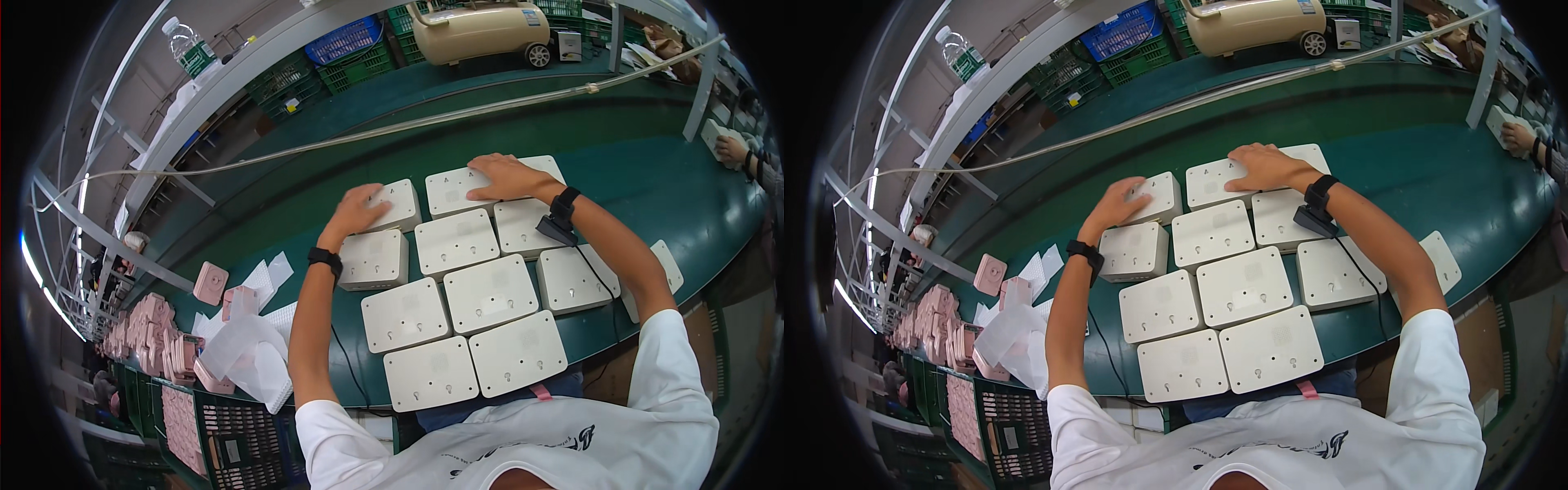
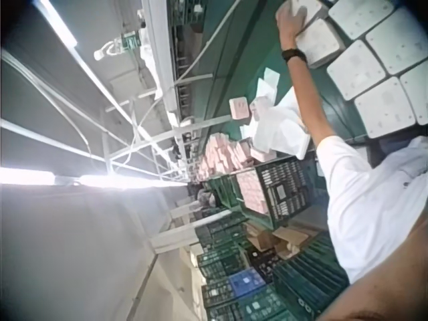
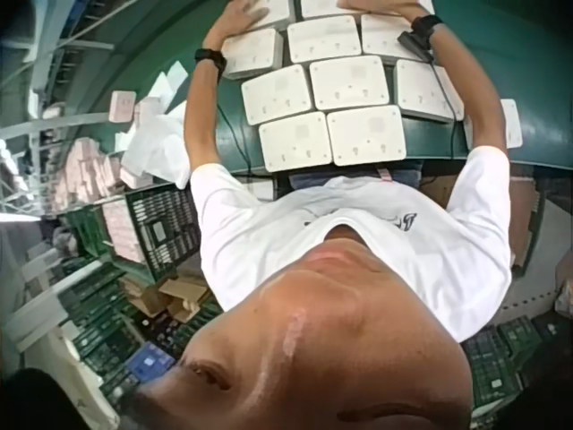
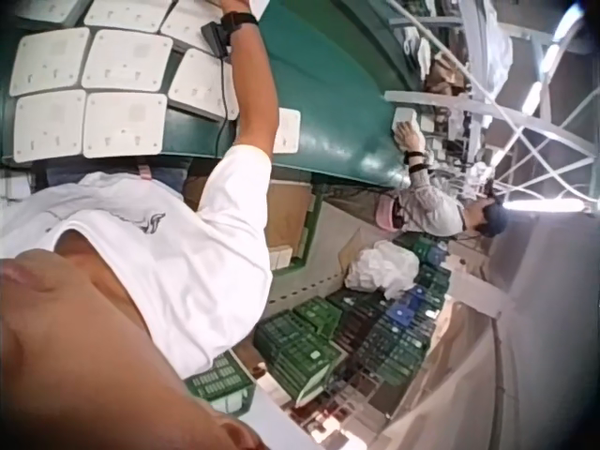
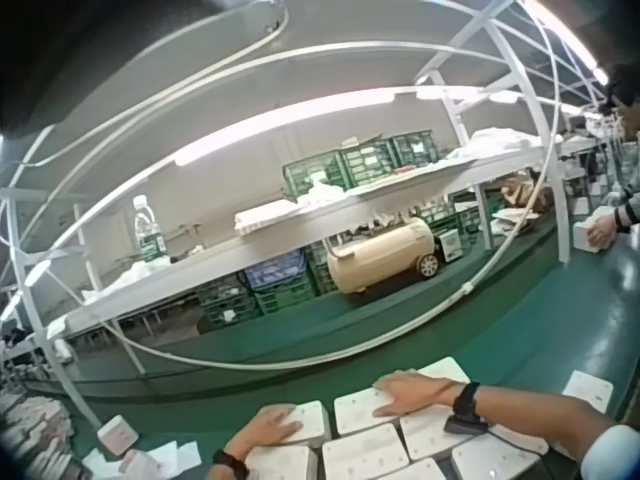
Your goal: The recorder applies labels to white electronic enclosures and documents the progress on a sheet of paper.
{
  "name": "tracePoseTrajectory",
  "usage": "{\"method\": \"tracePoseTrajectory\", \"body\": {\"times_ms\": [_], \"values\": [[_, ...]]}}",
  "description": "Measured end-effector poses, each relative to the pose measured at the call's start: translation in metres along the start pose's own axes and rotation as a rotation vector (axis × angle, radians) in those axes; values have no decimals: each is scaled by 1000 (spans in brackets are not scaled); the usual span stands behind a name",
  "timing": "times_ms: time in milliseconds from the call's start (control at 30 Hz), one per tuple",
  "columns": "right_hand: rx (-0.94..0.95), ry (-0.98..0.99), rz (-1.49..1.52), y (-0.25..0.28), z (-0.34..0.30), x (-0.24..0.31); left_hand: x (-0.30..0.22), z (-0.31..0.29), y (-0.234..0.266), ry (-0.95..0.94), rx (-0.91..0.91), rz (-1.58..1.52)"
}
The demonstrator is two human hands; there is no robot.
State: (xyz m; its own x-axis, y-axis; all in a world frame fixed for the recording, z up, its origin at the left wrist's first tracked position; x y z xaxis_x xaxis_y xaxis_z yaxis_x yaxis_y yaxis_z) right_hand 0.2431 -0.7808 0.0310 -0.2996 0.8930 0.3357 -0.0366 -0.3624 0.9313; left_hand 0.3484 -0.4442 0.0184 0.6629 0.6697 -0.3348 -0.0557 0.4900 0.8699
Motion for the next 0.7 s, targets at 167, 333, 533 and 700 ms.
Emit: {"method": "tracePoseTrajectory", "body": {"times_ms": [167, 333, 533, 700], "values": [[94, -107, -16, -6, 14, 5, 3, 8, -12, 249, 242, 71], [11, -276, -154, -7, 26, 17, 27, 10, -1, 522, 269, 240], [-88, -300, -237, -15, 46, 20, 40, 17, 0, 590, 259, 251], [-72, -238, -75, -22, 50, 26, 32, 11, 3, 606, 260, 274]]}}
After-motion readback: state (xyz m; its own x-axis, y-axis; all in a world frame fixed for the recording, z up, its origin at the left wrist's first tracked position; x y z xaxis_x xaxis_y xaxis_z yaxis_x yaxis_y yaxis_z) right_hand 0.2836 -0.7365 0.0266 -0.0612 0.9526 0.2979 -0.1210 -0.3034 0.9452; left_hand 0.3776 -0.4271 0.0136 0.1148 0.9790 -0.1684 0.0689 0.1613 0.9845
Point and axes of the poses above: each hand's wrist, its own z-axis towards the middle knuckle, its own y-axis out of the back of the hand, x = y × z, the point moved 4 cm from there along z, towards the middle knuckle, and after that the axes turned 2 degrees about z, right-handed, at the moved point
